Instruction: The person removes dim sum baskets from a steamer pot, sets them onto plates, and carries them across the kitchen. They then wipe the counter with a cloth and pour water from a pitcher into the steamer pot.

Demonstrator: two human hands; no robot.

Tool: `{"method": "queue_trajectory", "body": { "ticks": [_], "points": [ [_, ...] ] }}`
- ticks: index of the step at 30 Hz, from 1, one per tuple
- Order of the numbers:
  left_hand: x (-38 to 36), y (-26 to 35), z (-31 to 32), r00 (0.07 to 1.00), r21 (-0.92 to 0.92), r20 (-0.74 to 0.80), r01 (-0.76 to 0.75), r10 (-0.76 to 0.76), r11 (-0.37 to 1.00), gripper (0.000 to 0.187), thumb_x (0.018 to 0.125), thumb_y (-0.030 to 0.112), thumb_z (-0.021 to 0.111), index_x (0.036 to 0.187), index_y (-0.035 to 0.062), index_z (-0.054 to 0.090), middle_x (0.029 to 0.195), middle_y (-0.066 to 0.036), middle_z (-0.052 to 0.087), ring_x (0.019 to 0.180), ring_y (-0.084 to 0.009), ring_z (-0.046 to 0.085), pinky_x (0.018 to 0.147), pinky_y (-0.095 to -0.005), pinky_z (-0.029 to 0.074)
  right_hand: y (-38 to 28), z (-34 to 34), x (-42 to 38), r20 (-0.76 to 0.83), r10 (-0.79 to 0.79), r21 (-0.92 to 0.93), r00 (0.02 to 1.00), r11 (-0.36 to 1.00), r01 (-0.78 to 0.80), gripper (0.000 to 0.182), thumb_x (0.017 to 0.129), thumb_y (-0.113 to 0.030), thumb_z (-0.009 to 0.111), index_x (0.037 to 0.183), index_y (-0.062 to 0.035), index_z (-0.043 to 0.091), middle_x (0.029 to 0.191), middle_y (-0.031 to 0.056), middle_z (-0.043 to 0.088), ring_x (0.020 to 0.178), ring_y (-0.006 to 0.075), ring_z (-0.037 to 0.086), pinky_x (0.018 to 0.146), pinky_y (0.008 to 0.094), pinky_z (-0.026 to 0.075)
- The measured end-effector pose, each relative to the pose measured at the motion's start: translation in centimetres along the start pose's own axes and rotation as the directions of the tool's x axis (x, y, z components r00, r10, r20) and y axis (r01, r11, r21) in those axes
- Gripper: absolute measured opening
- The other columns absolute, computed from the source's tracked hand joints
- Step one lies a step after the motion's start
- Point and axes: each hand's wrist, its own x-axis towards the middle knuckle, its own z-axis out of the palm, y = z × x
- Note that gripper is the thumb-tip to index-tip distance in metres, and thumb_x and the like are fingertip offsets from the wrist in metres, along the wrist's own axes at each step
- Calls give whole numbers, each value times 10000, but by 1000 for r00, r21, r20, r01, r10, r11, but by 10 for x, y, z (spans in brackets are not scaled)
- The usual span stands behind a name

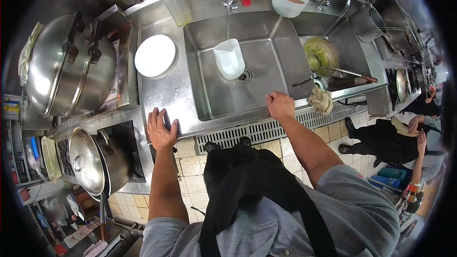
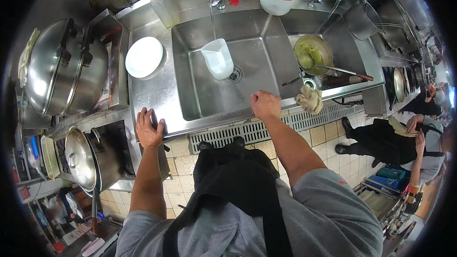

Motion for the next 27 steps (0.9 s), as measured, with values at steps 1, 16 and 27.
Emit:
{"method": "queue_trajectory", "body": {
  "ticks": [1, 16, 27],
  "points": [
    [0, 0, 0, 1000, 0, -3, -2, 2, 1000, 578, 790, 411, 671, 1290, 156, 533, 1431, -126, 448, 1347, -360, 362, 1116, -481, 275, 0, 0, 0, 3, -4, 6, 1000, 1000, 4, 307, 909, -373, 556, 899, -94, 684, 926, 124, 696, 915, 302, 663, 834, 436, 488],
    [0, 0, 0, 1000, -11, 14, 15, -15, 1000, 592, 784, 403, 687, 1294, 142, 541, 1439, -123, 438, 1363, -356, 339, 1123, -483, 265, 2, 6, 2, -26, -12, 6, 1000, 1000, 12, 281, 905, -363, 572, 869, -102, 669, 901, 114, 692, 890, 300, 662, 811, 436, 485],
    [0, -2, 1, 999, -14, 28, 28, -28, 1000, 598, 785, 408, 687, 1302, 148, 536, 1448, -112, 429, 1369, -349, 333, 1126, -472, 272, 5, 9, 3, -42, -40, -7, 998, 999, 40, 295, 905, -366, 570, 849, -92, 662, 900, 114, 689, 876, 306, 661, 800, 436, 489]
  ]
}}
